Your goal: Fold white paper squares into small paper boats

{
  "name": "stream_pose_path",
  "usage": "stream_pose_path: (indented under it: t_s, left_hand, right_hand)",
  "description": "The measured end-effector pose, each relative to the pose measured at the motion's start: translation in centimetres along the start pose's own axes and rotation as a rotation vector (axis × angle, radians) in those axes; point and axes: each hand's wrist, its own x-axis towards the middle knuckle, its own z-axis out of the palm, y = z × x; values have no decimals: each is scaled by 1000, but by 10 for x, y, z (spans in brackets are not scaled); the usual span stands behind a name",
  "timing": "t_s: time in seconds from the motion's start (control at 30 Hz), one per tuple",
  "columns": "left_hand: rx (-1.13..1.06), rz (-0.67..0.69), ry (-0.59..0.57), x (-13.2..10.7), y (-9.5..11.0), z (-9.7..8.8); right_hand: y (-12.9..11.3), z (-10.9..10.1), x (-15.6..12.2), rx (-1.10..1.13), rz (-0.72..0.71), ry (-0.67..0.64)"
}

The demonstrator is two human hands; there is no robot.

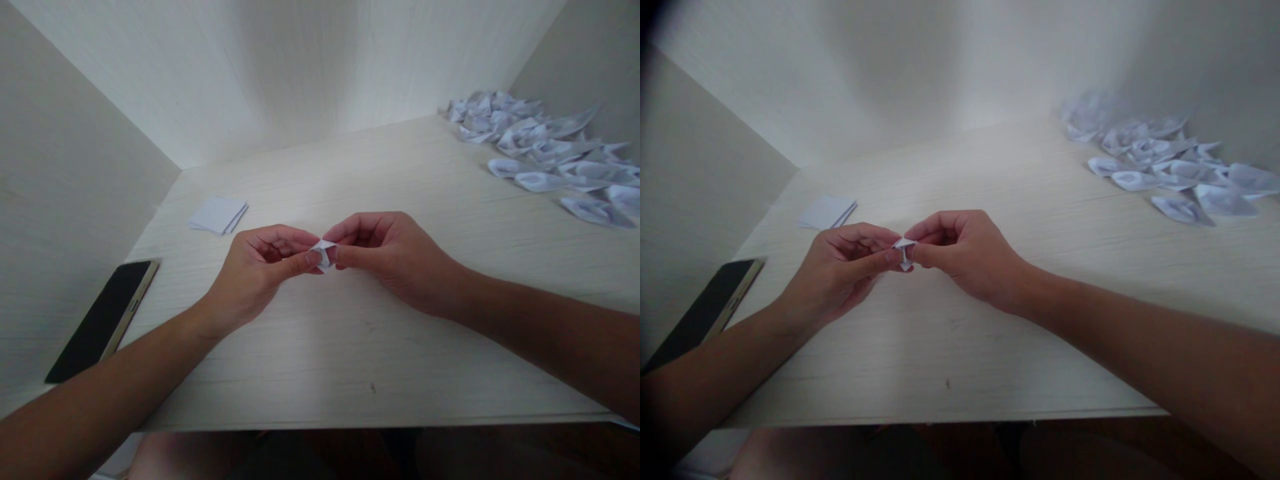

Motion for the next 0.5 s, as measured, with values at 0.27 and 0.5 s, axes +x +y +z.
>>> stream_pose_path:
  t_s: [0.27, 0.5]
  left_hand:
    - [-28, 0, 71, 0, -4, 2]
    - [-68, -4, 84, 1, -3, 4]
  right_hand:
    - [2, -1, 2, 60, -2, -5]
    - [0, 3, 0, -47, -38, 51]
